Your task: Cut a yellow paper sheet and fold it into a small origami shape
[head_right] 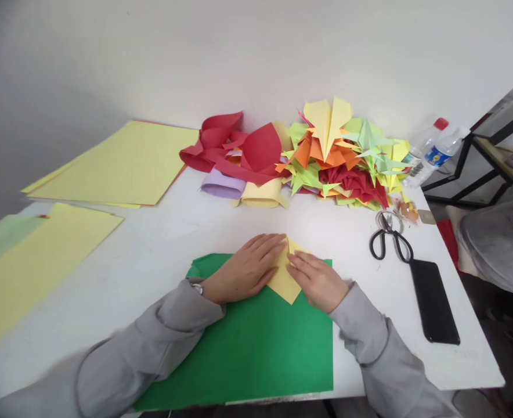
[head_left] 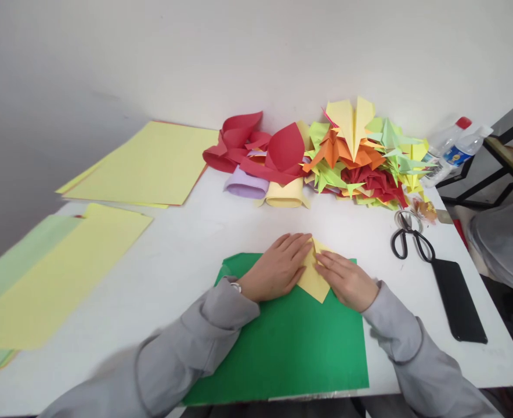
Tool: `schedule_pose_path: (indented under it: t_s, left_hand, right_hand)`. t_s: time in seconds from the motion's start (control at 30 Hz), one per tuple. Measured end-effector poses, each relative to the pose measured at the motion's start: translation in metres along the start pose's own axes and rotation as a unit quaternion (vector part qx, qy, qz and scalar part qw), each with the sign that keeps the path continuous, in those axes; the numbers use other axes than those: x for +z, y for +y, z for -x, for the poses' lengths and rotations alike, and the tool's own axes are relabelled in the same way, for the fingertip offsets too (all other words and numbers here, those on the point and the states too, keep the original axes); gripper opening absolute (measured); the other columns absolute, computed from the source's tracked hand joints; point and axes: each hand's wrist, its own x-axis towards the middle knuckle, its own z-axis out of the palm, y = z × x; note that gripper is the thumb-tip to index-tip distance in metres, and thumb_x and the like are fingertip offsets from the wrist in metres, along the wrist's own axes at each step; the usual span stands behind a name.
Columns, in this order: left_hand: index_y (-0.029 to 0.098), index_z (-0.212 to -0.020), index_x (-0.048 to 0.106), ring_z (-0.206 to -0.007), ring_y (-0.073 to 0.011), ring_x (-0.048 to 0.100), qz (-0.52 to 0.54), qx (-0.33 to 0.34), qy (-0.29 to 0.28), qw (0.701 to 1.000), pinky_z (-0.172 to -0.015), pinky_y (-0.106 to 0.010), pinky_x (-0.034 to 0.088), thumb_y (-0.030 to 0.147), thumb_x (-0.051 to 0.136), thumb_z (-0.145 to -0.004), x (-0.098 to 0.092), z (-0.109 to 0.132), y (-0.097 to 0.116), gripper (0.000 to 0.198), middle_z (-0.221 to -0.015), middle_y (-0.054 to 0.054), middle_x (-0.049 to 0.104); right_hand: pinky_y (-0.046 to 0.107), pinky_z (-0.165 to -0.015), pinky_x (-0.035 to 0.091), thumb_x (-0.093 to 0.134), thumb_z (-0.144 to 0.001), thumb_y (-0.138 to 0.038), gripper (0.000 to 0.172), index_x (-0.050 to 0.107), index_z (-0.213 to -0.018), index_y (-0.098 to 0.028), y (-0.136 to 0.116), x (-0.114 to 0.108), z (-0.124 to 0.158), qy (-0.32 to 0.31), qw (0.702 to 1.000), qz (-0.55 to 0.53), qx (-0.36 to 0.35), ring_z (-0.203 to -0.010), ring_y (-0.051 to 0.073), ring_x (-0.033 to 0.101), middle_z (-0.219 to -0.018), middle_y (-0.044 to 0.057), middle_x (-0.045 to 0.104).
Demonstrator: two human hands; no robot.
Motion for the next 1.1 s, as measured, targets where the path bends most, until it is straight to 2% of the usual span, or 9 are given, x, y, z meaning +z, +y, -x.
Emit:
schedule_pose_path:
  t_s: [0.1, 0.23, 0.37, 0.5, 0.87, 1.1]
  left_hand:
    - [0.012, -0.139, 0.037, -0.133, -0.0296, 0.036, -0.003, 0.01, -0.006, 1.0, -0.108, -0.05, 0.031, 0.02, 0.036, -0.092, 0.003, 0.001, 0.0, 0.048, -0.147, -0.012, 0.04]
    - [0.016, -0.136, 0.044, -0.134, -0.0278, 0.036, -0.003, 0.012, -0.012, 1.0, -0.108, -0.049, 0.029, 0.023, 0.034, -0.094, 0.005, 0.003, -0.002, 0.044, -0.145, -0.009, 0.044]
    - [0.015, -0.134, 0.047, -0.134, -0.0279, 0.036, -0.005, 0.012, -0.015, 1.0, -0.109, -0.049, 0.03, 0.023, 0.034, -0.095, 0.004, 0.003, -0.003, 0.043, -0.144, -0.009, 0.045]
    - [0.015, -0.134, 0.048, -0.134, -0.0279, 0.036, -0.012, 0.015, -0.014, 1.0, -0.108, -0.049, 0.031, 0.023, 0.035, -0.094, 0.004, 0.003, -0.002, 0.042, -0.144, -0.01, 0.044]
    - [0.014, -0.13, 0.051, -0.132, -0.0287, 0.039, -0.021, 0.016, -0.009, 1.0, -0.107, -0.05, 0.033, 0.021, 0.037, -0.094, 0.004, 0.003, -0.001, 0.039, -0.143, -0.013, 0.045]
    - [0.015, -0.134, 0.047, -0.133, -0.0335, 0.036, -0.026, 0.015, -0.014, 0.999, -0.107, -0.054, 0.03, 0.04, 0.045, -0.092, 0.005, 0.003, 0.002, 0.049, -0.144, -0.017, 0.043]
  right_hand:
    - [0.047, -0.105, 0.044, 0.04, -0.087, -0.004, 0.039, 0.054, -0.123, -0.008, 0.0, 0.0, -0.001, -0.018, 1.0, 0.007, -0.001, -0.134, 0.027, 0.036, -0.129, 0.018, 0.057]
    - [0.045, -0.104, 0.045, 0.042, -0.089, -0.008, 0.036, 0.054, -0.123, -0.009, 0.0, -0.003, -0.002, -0.018, 1.0, -0.012, -0.001, -0.132, 0.026, 0.041, -0.128, 0.016, 0.058]
    - [0.044, -0.103, 0.048, 0.047, -0.091, -0.015, 0.028, 0.059, -0.116, -0.011, 0.003, -0.009, -0.001, 0.013, 0.999, -0.033, 0.007, -0.126, 0.025, 0.047, -0.123, 0.015, 0.061]
    - [0.046, -0.1, 0.049, 0.051, -0.09, -0.019, 0.025, 0.063, -0.11, -0.012, 0.005, -0.012, 0.0, -0.002, 0.999, -0.034, 0.016, -0.125, 0.027, 0.048, -0.122, 0.014, 0.062]
    - [0.046, -0.097, 0.049, 0.049, -0.09, -0.019, 0.024, 0.066, -0.106, -0.011, 0.003, -0.013, -0.004, -0.007, 0.999, -0.028, 0.022, -0.122, 0.029, 0.05, -0.12, 0.015, 0.063]
    - [0.044, -0.097, 0.05, 0.05, -0.091, -0.017, 0.022, 0.066, -0.104, -0.013, 0.001, -0.009, -0.005, 0.004, 0.999, -0.029, 0.034, -0.123, 0.027, 0.049, -0.12, 0.014, 0.063]
